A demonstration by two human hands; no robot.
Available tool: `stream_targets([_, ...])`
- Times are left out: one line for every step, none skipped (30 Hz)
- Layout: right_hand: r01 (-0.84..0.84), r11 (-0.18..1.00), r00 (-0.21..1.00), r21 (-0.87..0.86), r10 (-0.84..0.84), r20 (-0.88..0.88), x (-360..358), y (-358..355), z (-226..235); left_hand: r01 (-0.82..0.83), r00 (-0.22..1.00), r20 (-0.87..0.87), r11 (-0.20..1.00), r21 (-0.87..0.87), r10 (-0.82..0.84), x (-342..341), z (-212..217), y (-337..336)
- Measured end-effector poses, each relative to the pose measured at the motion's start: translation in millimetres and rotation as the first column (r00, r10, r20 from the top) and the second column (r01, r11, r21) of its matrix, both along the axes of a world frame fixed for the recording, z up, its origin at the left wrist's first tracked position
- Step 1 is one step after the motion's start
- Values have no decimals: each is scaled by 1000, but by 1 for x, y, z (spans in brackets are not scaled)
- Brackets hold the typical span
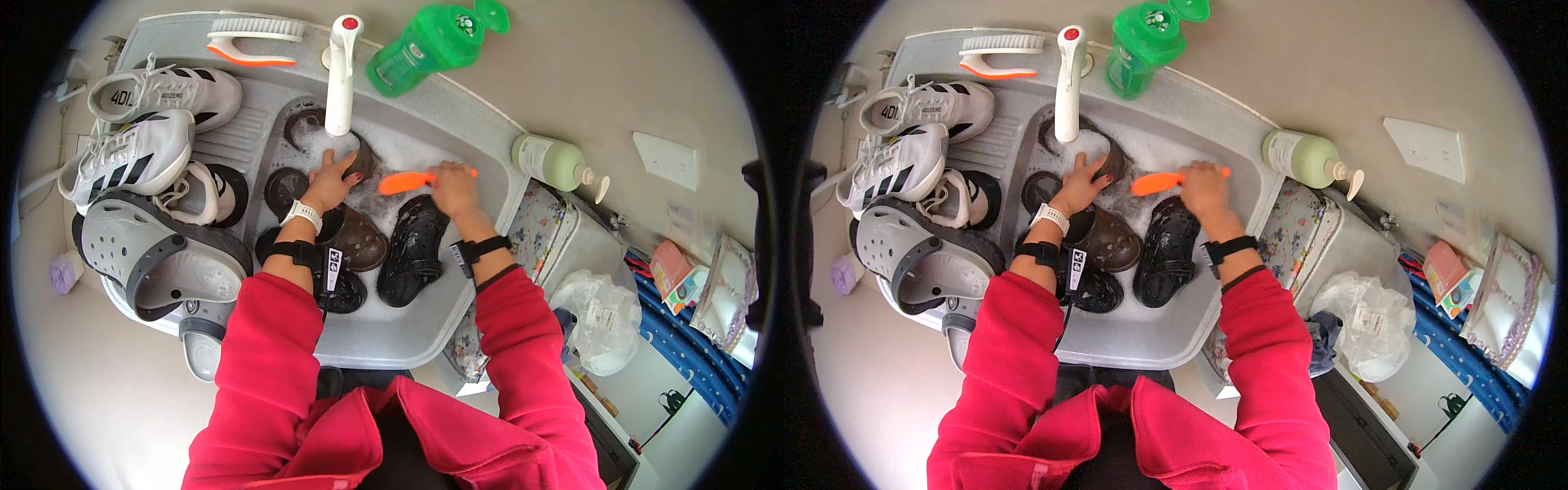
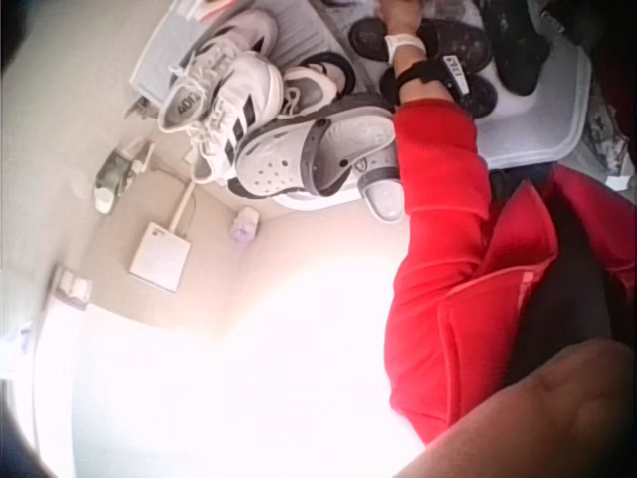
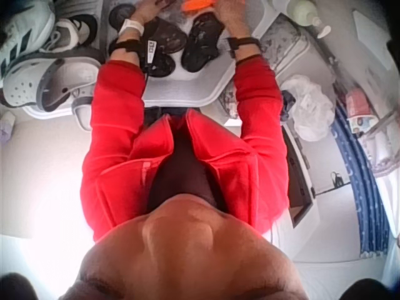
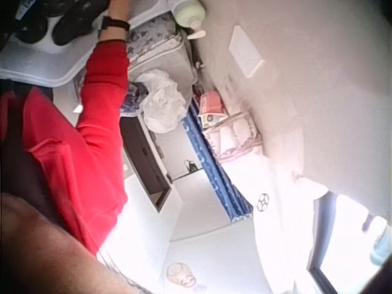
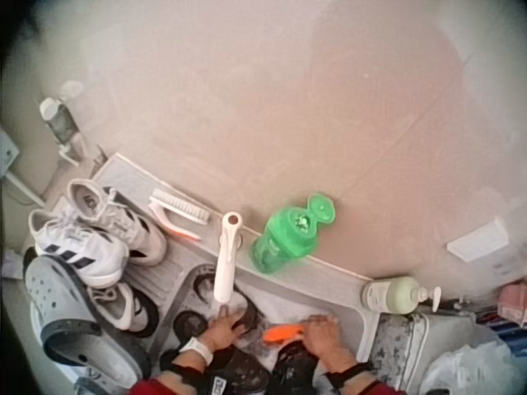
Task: The person scrubs several pairs of shoes and sandals in a sink filled with soapy water using an orange brush. They scrub the soles and uppers of each item, rinse them under running water, and place them on the sink's draining board. The person handles crocs, sneakers, and sandals one at a time.
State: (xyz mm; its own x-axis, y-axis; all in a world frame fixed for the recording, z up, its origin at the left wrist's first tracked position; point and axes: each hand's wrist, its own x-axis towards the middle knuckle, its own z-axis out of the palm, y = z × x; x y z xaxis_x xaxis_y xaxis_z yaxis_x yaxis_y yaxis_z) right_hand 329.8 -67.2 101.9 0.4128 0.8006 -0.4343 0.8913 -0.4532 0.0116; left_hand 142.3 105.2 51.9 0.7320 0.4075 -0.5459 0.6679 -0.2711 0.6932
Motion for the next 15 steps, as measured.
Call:
stream_targets([-22,1000,999,0,22,-46,0,-1,0,2,1000,4,1000,-4,-2,0,-1,0])
stream_targets([-41,999,998,13,41,-46,1,-2,1,-8,1000,-4,1000,-11,8,0,-1,1])
stream_targets([-77,994,996,81,79,-29,0,0,4,-10,1000,-8,1000,-20,10,0,-2,1])
stream_targets([-134,980,983,147,151,-105,1,1,7,-11,1000,17,999,-39,11,0,-2,1])
stream_targets([-115,978,978,172,142,-150,-1,5,11,-8,1000,-11,999,-34,8,0,-3,0])
stream_targets([-74,995,992,62,79,-95,0,8,15,-8,1000,-12,1000,-28,8,1,-3,0])
stream_targets([-56,996,992,-72,47,-113,1,11,21,-14,999,-43,1000,-18,13,1,-3,0])
stream_targets([-4,1000,997,-24,3,-72,2,13,24,-4,1000,-26,1000,-20,4,2,-4,-1])
stream_targets([40,999,997,-8,-41,-58,4,13,30,-5,999,-31,1000,-7,5,2,-4,-2])
stream_targets([110,994,994,13,-110,24,4,12,31,-3,999,-39,1000,0,3,3,-4,-2])
stream_targets([60,998,998,-9,-60,-31,4,9,33,-14,999,-32,1000,12,15,3,-4,-3])
stream_targets([18,1000,999,1,-18,-34,2,5,33,-19,1000,-24,1000,22,19,3,-3,-3])
stream_targets([-45,998,997,36,47,-57,0,0,32,-14,1000,-18,999,28,15,2,-2,-3])
stream_targets([-88,996,991,-33,84,-107,-1,-7,33,-29,1000,-7,1000,-1,29,1,-1,-3])
stream_targets([60,993,994,-99,-68,-85,-4,-10,33,-33,999,5,999,-32,33,1,1,-3])
